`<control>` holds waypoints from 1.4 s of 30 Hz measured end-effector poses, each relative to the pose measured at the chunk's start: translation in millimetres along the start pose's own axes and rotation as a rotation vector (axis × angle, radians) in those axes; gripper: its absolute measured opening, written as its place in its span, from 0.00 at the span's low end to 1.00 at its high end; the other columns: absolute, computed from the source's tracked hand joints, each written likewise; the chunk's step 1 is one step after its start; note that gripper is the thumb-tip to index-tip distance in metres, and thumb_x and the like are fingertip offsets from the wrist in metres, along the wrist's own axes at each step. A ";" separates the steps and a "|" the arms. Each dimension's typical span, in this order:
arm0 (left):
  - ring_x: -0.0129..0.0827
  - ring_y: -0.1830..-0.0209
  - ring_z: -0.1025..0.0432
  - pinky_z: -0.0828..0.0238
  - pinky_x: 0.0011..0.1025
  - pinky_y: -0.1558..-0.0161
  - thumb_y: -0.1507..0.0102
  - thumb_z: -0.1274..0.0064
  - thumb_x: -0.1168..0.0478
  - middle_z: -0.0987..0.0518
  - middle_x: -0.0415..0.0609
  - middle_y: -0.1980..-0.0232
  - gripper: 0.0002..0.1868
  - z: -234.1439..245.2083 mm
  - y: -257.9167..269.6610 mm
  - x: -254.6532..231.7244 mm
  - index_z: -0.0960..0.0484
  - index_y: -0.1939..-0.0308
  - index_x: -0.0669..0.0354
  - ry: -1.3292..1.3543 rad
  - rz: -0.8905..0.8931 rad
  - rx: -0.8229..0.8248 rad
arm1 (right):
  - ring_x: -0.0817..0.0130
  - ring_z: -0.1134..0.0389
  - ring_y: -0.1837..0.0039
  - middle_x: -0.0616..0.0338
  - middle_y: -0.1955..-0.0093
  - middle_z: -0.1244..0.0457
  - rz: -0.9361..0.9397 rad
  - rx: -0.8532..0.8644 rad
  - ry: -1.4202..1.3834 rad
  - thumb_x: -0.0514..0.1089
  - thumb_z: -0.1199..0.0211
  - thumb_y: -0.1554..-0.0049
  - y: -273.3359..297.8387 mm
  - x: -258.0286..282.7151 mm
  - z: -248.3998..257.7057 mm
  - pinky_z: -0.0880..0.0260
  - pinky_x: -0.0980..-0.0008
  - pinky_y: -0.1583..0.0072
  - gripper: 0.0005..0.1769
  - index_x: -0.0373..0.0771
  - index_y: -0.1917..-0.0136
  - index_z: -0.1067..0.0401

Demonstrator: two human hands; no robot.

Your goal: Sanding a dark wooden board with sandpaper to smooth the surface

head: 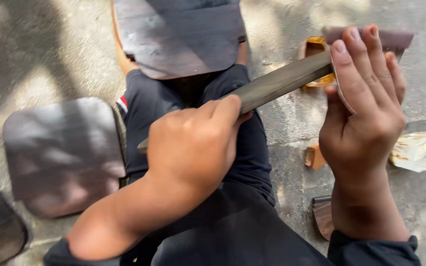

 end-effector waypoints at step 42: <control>0.38 0.70 0.23 0.32 0.34 0.66 0.48 0.36 0.73 0.14 0.47 0.61 0.18 34.6 9.0 24.0 0.16 0.53 0.64 0.292 -0.182 -0.214 | 0.45 0.41 0.18 0.33 0.22 0.44 -0.057 -0.189 -0.603 0.44 0.58 0.25 -12.9 25.4 0.4 0.43 0.51 0.13 0.22 0.26 0.25 0.41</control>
Point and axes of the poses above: each hand's wrist, its own y-axis away from the middle knuckle, its own z-axis out of the back of the hand, x = y × z, the point moved 5 cm from there along -y, towards the middle knuckle
